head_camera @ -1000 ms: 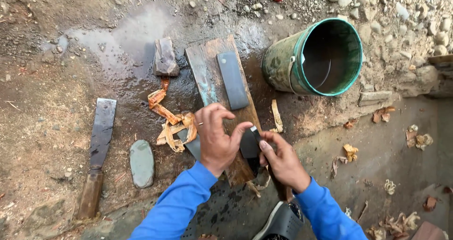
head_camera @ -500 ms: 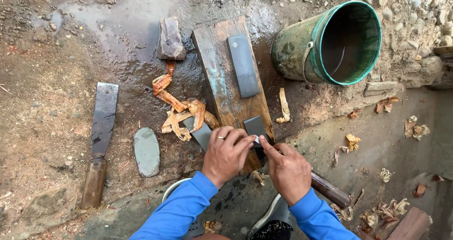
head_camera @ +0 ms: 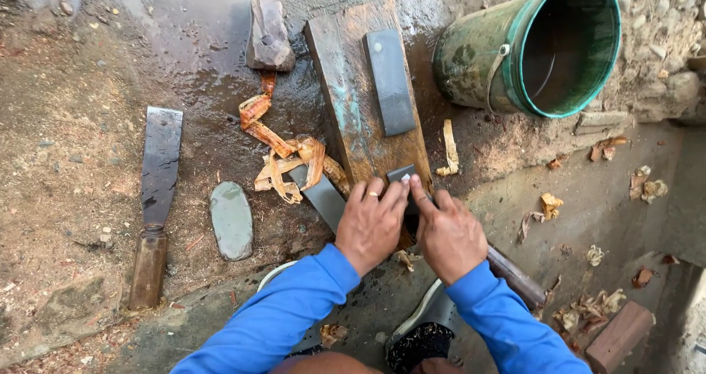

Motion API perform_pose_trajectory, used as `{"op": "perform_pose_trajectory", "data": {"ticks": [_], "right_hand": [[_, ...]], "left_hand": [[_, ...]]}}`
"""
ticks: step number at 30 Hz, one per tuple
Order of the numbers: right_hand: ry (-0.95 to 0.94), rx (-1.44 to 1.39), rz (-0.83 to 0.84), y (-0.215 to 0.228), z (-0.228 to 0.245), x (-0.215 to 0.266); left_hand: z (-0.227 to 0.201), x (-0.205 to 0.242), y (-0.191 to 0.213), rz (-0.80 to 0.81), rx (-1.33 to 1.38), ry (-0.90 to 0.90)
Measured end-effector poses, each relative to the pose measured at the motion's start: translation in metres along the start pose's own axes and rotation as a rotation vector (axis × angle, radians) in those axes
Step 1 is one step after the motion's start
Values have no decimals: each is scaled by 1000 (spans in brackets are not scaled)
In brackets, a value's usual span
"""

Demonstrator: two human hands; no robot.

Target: Sharpening various metal blades and tools using water and sharpening stones on a wooden block.

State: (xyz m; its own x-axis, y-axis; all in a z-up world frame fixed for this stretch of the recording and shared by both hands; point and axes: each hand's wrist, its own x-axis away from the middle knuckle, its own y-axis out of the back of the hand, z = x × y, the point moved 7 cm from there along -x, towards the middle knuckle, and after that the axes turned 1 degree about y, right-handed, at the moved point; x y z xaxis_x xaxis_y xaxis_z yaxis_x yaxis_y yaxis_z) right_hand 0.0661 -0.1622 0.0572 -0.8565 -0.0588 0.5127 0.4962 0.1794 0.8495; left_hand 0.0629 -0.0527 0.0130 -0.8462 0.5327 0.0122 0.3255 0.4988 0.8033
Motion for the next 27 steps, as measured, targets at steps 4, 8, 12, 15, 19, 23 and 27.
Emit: {"op": "perform_pose_trajectory", "data": {"ticks": [4,8,12,15,19,23,27], "right_hand": [[78,6,-7,3,3,1],[32,4,58,8,0,-17],[43,-11,-66,4,-1,2],[37,-6,35,-3,-5,-5],[-12,-30,28,5,-3,-6],[24,-22,-5,-10,-7,13],[13,16,56,-1,-6,-8]], "left_hand": [[-4,8,-5,8,18,-14],[0,-5,-11,46,69,40],[-8,4,2,19,45,20],[-11,4,-4,34,50,11],[-10,0,-2,31,73,47],[-19,15,-7,35,76,31],[-11,-4,-9,122,128,54]]}}
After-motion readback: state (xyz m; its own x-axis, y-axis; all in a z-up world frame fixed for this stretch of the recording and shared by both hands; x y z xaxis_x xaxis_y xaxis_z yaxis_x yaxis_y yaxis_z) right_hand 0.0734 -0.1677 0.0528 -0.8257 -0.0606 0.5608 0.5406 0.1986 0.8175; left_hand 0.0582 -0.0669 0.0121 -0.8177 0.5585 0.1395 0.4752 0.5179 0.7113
